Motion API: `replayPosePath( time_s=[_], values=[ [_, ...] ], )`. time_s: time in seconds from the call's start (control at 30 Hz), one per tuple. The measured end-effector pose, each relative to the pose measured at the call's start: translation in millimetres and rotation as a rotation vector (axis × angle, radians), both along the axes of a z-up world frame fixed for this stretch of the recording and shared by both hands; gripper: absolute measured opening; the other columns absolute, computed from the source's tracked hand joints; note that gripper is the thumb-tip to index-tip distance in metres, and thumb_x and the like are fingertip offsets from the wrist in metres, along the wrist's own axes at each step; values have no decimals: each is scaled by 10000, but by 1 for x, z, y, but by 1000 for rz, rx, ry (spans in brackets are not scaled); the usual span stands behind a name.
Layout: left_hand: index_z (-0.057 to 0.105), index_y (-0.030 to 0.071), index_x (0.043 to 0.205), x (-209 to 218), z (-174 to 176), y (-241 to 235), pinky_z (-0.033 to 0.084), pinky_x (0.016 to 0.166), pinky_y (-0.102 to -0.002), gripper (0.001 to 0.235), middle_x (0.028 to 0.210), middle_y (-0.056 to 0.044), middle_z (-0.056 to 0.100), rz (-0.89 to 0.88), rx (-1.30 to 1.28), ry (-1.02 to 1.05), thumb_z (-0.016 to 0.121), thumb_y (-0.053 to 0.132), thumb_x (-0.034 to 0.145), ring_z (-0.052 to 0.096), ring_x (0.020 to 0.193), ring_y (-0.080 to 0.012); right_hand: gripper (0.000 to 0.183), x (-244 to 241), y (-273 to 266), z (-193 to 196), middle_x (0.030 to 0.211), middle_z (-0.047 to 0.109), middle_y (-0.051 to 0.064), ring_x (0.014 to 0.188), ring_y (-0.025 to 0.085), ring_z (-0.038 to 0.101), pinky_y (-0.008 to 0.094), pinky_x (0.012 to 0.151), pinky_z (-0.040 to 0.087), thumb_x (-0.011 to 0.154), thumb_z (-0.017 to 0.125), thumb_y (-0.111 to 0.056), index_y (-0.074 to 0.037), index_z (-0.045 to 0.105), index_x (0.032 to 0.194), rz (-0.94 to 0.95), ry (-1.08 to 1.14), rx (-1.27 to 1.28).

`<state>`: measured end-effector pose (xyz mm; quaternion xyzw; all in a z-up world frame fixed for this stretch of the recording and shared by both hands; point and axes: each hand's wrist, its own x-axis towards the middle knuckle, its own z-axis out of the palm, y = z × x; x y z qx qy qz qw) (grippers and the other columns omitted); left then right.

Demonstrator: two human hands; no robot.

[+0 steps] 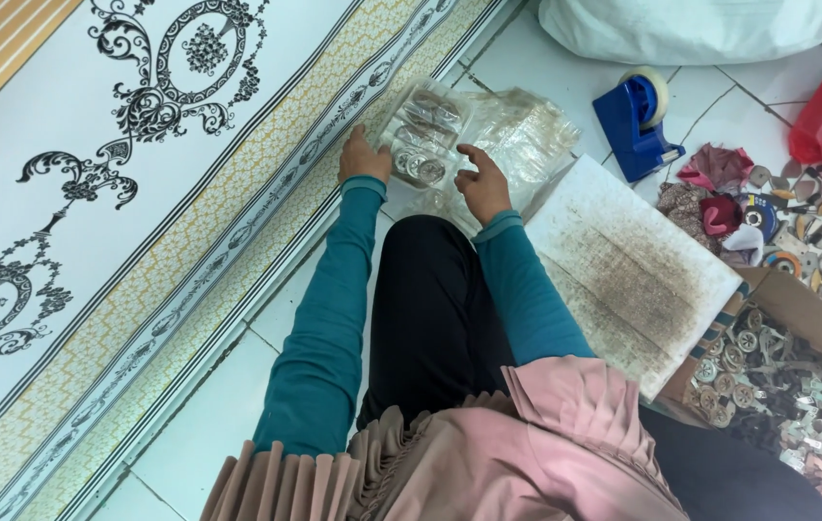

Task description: The person sorts through a box of embroidered patches, picking them up one by one, placing them onto a white board to arrange them, and then sliding some into a plastic sleeve.

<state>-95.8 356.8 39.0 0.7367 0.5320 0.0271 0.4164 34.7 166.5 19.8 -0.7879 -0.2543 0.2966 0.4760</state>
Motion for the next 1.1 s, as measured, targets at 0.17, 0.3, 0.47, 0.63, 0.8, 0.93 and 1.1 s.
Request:
replayPosePath(
  time_s=[0.17,0.3,0.47,0.63,0.8,0.93,1.1],
  values=[
    [527,179,1482,16,-53,-3,474,1078,-567,470,1394,-103,631,-161,153,163,555,318,1034,596,1313,-318,477,18,-51,-29,1339,557,310,1129,366,697,416,892,651,925,677,-15,-141,654,1384,-111,111,53],
    [588,156,1386,33,-80,-1,477,1046,-529,396,1256,-122,684,-160,284,227,604,289,1013,616,1235,-329,413,15,-80,-10,1190,621,295,994,314,730,403,814,666,929,651,0,-61,673,1336,-157,158,158],
    [666,194,1223,36,-102,13,509,979,-545,234,1101,-38,759,-28,309,138,601,146,1003,711,1088,-276,348,5,-94,5,1087,661,250,933,272,713,384,812,653,958,637,-14,-10,681,1303,-117,191,197],
    [705,185,1212,31,-92,17,501,1000,-521,226,1112,-70,765,-91,332,184,620,149,1006,709,1097,-284,329,7,-88,-12,1045,699,208,900,241,720,357,795,643,954,656,-37,-42,703,1280,-68,123,148],
    [712,146,1188,26,-75,8,511,1018,-569,243,1105,-118,747,-71,323,127,704,289,991,699,1115,-326,319,7,-87,-21,1014,727,176,866,215,718,335,775,636,946,674,-61,-76,720,1262,-39,63,96],
    [684,163,1056,28,-57,3,542,949,-500,122,1039,-84,687,-7,475,141,661,274,1010,692,1074,-284,317,6,-88,-19,1026,725,183,892,228,717,351,807,627,952,660,-57,-63,720,1263,-38,51,84],
    [677,161,1025,31,-64,18,554,918,-489,160,1022,-82,655,-49,503,190,657,319,1019,683,1067,-292,311,5,-88,-17,1026,727,181,895,226,711,356,810,621,956,662,-66,-64,719,1261,-30,41,84]
  ],
)
